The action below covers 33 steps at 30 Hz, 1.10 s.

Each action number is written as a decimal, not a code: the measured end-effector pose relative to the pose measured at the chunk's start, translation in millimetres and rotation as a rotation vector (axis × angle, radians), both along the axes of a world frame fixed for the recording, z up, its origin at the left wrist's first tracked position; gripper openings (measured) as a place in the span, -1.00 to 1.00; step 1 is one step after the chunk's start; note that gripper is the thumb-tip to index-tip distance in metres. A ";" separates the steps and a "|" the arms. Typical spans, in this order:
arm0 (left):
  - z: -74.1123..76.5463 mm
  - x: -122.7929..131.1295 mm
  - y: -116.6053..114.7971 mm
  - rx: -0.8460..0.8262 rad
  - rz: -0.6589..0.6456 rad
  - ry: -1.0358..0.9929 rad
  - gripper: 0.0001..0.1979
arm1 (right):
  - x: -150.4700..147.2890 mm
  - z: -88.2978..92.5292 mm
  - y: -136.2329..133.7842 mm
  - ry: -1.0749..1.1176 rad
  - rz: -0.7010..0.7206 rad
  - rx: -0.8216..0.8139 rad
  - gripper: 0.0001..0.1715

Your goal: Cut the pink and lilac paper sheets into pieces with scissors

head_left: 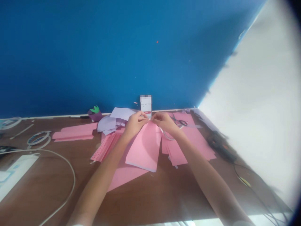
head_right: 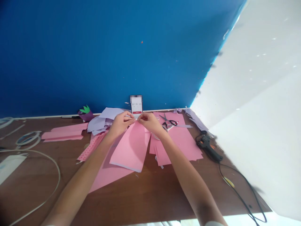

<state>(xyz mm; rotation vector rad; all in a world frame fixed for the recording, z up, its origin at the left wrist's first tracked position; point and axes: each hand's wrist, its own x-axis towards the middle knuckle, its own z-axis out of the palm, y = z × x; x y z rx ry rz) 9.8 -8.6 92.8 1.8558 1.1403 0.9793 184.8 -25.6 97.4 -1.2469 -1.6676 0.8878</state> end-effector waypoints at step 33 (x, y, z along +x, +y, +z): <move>-3.7 4.9 -2.1 0.088 0.024 0.023 -0.83 | -1.1 -8.1 2.0 -0.006 -0.064 -0.016 -0.80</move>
